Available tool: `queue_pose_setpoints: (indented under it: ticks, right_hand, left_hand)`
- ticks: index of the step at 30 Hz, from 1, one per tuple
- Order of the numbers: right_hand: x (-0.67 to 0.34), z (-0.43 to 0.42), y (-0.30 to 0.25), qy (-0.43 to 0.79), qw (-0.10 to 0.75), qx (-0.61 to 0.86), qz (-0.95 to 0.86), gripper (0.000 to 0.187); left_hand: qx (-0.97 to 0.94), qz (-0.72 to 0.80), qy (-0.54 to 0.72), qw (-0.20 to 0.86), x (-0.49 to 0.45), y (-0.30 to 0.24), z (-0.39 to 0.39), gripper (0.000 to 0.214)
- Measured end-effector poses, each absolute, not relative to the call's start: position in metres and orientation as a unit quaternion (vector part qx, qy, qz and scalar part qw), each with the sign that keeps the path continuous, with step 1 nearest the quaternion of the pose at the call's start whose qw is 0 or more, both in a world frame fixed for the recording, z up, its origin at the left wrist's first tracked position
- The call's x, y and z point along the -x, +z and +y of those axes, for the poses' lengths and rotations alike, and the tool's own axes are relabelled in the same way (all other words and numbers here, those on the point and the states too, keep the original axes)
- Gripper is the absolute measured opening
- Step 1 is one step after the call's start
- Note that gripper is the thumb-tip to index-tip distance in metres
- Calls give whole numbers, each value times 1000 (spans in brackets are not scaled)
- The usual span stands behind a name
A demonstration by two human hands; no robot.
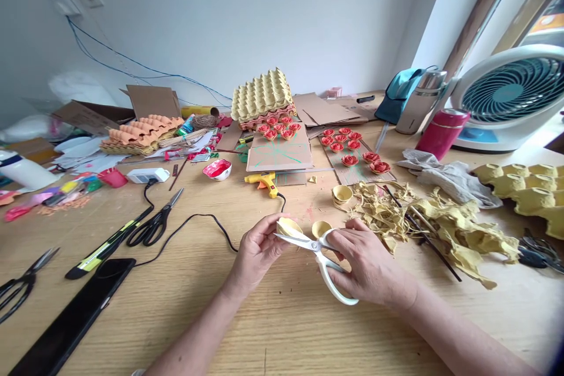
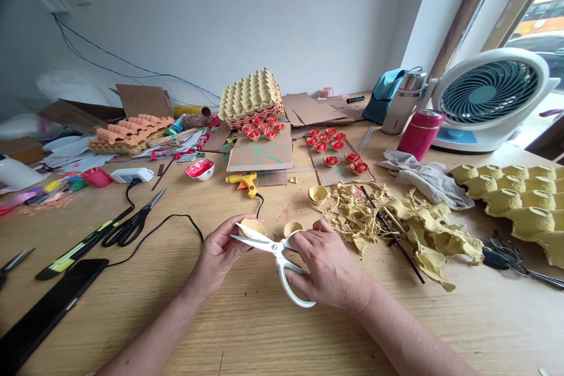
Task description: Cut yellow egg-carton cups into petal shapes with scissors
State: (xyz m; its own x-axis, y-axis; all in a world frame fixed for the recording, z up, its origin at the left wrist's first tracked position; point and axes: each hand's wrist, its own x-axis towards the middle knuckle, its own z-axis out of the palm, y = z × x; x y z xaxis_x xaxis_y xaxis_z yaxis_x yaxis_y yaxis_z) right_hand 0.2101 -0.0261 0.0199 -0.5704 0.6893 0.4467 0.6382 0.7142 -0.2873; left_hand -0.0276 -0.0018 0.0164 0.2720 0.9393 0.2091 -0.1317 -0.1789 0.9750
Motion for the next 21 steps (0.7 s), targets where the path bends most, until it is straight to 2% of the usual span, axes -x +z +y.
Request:
queue_pose_setpoints:
  ticks: [11, 21]
  right_hand:
    - [-212, -26, 18, 43, 285, 351, -891, 24]
    - [-215, -26, 17, 40, 288, 342, -894, 26]
  left_hand:
    - [-576, 336, 503, 550, 27, 17, -3, 39]
    - [-602, 332, 517, 511, 28, 17, -2, 40]
